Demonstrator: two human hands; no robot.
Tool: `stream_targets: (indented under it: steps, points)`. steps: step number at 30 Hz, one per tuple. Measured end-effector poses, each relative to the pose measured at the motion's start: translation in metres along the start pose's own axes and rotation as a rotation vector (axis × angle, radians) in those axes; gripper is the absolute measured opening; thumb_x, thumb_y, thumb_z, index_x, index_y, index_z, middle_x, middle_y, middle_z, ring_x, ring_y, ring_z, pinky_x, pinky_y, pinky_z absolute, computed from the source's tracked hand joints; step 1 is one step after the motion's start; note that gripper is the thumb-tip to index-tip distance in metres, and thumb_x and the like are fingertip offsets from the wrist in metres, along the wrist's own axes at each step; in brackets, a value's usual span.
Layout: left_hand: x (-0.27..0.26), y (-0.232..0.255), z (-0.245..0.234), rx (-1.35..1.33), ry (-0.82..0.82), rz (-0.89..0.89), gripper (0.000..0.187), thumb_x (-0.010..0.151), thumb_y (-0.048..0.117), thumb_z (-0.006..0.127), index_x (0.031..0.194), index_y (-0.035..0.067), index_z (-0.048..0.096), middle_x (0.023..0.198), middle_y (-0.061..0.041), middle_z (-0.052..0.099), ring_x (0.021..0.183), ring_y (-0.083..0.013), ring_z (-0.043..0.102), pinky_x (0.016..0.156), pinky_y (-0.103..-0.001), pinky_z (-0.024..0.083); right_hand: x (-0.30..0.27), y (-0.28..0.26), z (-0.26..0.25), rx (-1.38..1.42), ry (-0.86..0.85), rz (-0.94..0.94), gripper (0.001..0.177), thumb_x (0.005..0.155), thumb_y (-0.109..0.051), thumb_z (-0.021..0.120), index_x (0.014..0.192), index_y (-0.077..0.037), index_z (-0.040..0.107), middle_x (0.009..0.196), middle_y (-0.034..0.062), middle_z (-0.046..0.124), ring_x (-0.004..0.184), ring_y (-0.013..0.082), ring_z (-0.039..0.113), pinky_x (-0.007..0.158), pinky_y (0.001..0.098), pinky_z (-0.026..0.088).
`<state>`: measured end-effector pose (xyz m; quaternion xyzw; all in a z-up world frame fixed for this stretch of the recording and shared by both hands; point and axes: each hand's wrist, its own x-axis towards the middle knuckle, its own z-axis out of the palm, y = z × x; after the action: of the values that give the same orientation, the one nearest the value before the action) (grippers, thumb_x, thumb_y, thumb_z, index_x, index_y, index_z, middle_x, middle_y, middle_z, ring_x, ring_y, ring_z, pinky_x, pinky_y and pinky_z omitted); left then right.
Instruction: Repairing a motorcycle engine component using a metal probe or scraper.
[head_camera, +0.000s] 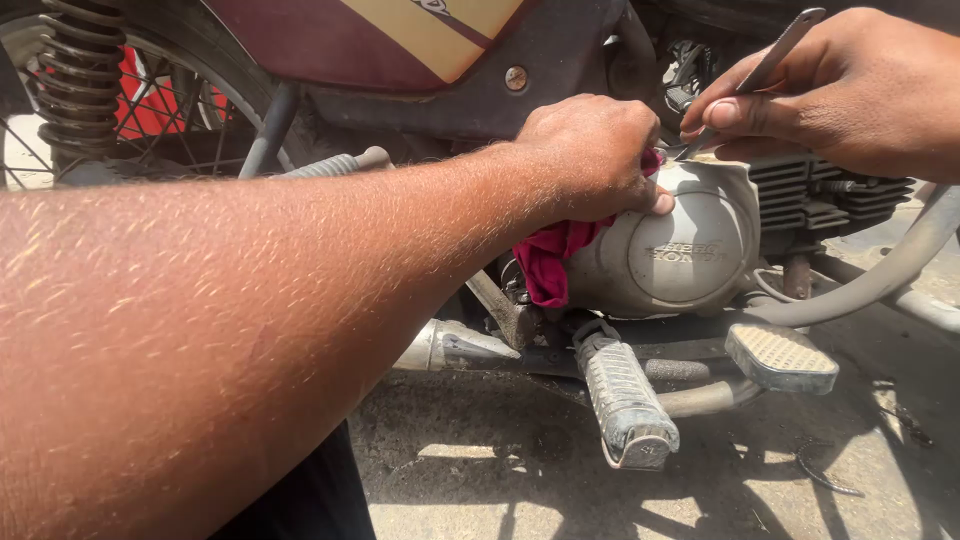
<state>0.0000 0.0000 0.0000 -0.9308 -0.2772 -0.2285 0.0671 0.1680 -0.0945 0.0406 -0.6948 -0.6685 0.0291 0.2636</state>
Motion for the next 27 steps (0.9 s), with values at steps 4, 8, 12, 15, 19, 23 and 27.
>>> stream_targets:
  steps: [4, 8, 12, 15, 19, 23, 27]
  points:
    - [-0.005, 0.001, -0.006, -0.020, -0.152, -0.076, 0.062, 0.073, 0.061, 0.082, 0.116, 0.017, 0.071, 0.109, -0.008, 0.074, 0.112, -0.0282, 0.068, 0.093, -0.047, 0.053, -0.004, -0.009, 0.005, 0.022, -0.048, 0.095, 0.035, 0.102, -0.024, 0.057, 0.122, -0.001, 0.075, 0.114, 0.0188, 0.078, 0.109, 0.0272, 0.076, 0.097, 0.0377, 0.057]
    - [-0.005, 0.008, -0.010, -0.030, -0.165, -0.082, 0.062, 0.074, 0.060, 0.081, 0.120, 0.019, 0.072, 0.111, -0.007, 0.074, 0.113, -0.0271, 0.068, 0.094, -0.046, 0.054, 0.002, 0.001, -0.003, 0.049, -0.058, 0.081, 0.037, 0.103, -0.028, 0.056, 0.125, -0.003, 0.074, 0.116, 0.0170, 0.078, 0.110, 0.0253, 0.076, 0.098, 0.0377, 0.055]
    - [0.000, 0.009, -0.007, -0.033, -0.200, -0.118, 0.066, 0.072, 0.062, 0.080, 0.123, 0.020, 0.070, 0.110, -0.007, 0.074, 0.113, -0.0266, 0.068, 0.095, -0.047, 0.054, 0.001, -0.008, -0.004, -0.033, -0.065, 0.088, 0.037, 0.104, -0.029, 0.055, 0.127, -0.006, 0.073, 0.115, 0.0167, 0.079, 0.109, 0.0252, 0.076, 0.100, 0.0388, 0.057]
    - [0.002, 0.008, -0.004, -0.021, -0.163, -0.112, 0.067, 0.072, 0.062, 0.082, 0.122, 0.019, 0.070, 0.112, -0.007, 0.073, 0.115, -0.0277, 0.066, 0.094, -0.048, 0.053, 0.001, -0.008, -0.001, -0.290, -0.040, 0.027, 0.035, 0.103, -0.029, 0.058, 0.128, -0.011, 0.074, 0.114, 0.0120, 0.079, 0.109, 0.0228, 0.075, 0.101, 0.0395, 0.057]
    - [0.000, 0.010, -0.007, -0.041, -0.181, -0.144, 0.068, 0.073, 0.062, 0.081, 0.126, 0.020, 0.068, 0.113, -0.007, 0.073, 0.114, -0.0264, 0.068, 0.095, -0.047, 0.054, 0.006, 0.002, 0.006, -0.231, 0.031, -0.041, 0.032, 0.101, -0.031, 0.062, 0.122, -0.011, 0.075, 0.108, 0.0104, 0.079, 0.103, 0.0206, 0.076, 0.096, 0.0394, 0.059]
    - [-0.001, 0.013, -0.008, -0.022, -0.210, -0.163, 0.065, 0.074, 0.061, 0.079, 0.127, 0.024, 0.070, 0.112, -0.007, 0.075, 0.114, -0.0259, 0.069, 0.096, -0.046, 0.054, 0.001, 0.001, 0.000, -0.249, 0.042, -0.051, 0.030, 0.100, -0.033, 0.066, 0.119, -0.013, 0.075, 0.104, 0.0097, 0.079, 0.099, 0.0204, 0.077, 0.093, 0.0399, 0.060]
    - [-0.003, 0.005, -0.001, -0.002, -0.140, -0.157, 0.073, 0.073, 0.066, 0.081, 0.123, 0.015, 0.069, 0.113, -0.010, 0.072, 0.114, -0.0290, 0.066, 0.095, -0.048, 0.053, 0.000, 0.009, 0.010, -0.320, 0.043, -0.059, 0.027, 0.100, -0.032, 0.067, 0.116, -0.013, 0.078, 0.105, 0.0104, 0.080, 0.100, 0.0215, 0.077, 0.094, 0.0411, 0.060]
